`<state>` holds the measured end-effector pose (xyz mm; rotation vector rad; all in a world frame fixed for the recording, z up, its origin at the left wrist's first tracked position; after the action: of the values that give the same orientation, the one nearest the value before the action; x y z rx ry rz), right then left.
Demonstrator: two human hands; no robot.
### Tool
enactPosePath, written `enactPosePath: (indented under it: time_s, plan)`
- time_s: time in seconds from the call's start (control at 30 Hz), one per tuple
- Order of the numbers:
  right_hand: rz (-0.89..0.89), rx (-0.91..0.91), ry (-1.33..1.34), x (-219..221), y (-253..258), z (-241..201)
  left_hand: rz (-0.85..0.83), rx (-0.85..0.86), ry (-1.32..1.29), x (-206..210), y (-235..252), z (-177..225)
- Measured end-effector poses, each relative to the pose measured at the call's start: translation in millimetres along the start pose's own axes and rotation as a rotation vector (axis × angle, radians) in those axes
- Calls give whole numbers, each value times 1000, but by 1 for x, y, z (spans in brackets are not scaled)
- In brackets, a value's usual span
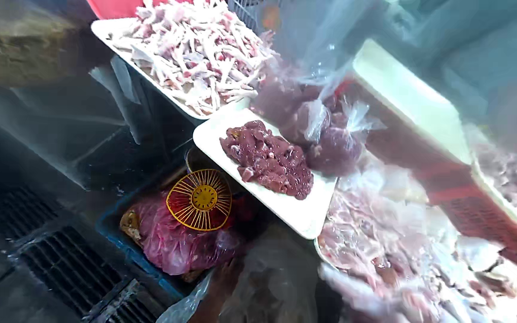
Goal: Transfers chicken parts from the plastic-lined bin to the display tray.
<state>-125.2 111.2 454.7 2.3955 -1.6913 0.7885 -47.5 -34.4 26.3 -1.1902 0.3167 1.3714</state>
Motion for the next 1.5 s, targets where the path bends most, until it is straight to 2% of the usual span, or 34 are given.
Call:
enactPosePath:
  time_s: [0.1, 0.17, 0.27, 0.33, 0.4, 0.47, 0.53, 0.57, 0.63, 0.7, 0.77, 0.83, 0.9, 0.97, 1.0, 1.07, 1.13, 1.27, 1.37, 1.43, 1.5]
  plan:
    - [-354, 110, 159, 77, 111, -30, 2, -19, -69, -5, -4, 0]
    - [-485, 122, 180, 133, 191, -38, 27, -11, -91, -9, -3, 0]
    - [-515, 166, 246, 219, 293, -47, 0, 32, -94, -4, 1, -4]
    - [-533, 75, 189, 266, 350, -50, -74, 34, -94, -4, 3, -4]
    - [-511, -62, 35, 295, 386, -54, -77, 40, -72, -3, 6, -5]
    - [-409, -212, -177, 293, 388, -55, -77, 51, -41, 1, 8, -7]
    - [-361, -336, -319, 261, 349, -43, -103, 51, -16, 6, 9, -8]
    - [-402, -373, -363, 238, 315, -35, -118, 51, -9, 7, 9, -7]
    - [-522, -374, -317, 174, 235, -12, -121, 48, 9, 8, 9, -7]
    - [-482, -295, -204, 100, 155, 20, -114, 48, 24, 7, 11, -8]
    - [-428, -60, -108, 29, 85, 56, -103, 30, -17, 4, 13, -9]
    - [-255, 213, -139, -43, 26, 103, -91, -31, -170, -4, 14, -8]
    - [54, 521, -381, -109, -34, 155, -105, -117, -311, -14, 9, -6]
    - [298, 813, -664, -169, -89, 204, -173, -140, -264, 0, 4, -3]
    - [364, 900, -723, -197, -107, 228, -169, -110, -197, 10, 1, -3]
    - [392, 952, -711, -241, -116, 274, -110, -61, -118, 18, 15, -10]
    - [329, 940, -703, -268, -114, 309, -68, 4, -95, 29, 12, -9]
    - [-47, 917, -948, -308, -64, 372, 8, 97, -18, 39, 16, -8]
    - [-393, 675, -1271, -328, -25, 412, 19, 74, 68, 42, 15, -5]
    - [-523, 465, -1447, -328, 5, 437, 28, 74, 67, 42, 18, -5]
    - [-624, 375, -1564, -329, 24, 468, 29, 87, 77, 43, 18, -4]
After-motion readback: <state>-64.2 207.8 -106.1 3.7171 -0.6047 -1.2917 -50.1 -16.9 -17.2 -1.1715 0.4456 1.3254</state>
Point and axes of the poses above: each hand's wrist, its own y-axis towards the middle knuckle, its own x-axis out of the palm, z = x × y, the point moved 2 cm from there along y, towards the middle knuckle, and after that the axes turned 11 degrees about -x, right-handed, at the moved point
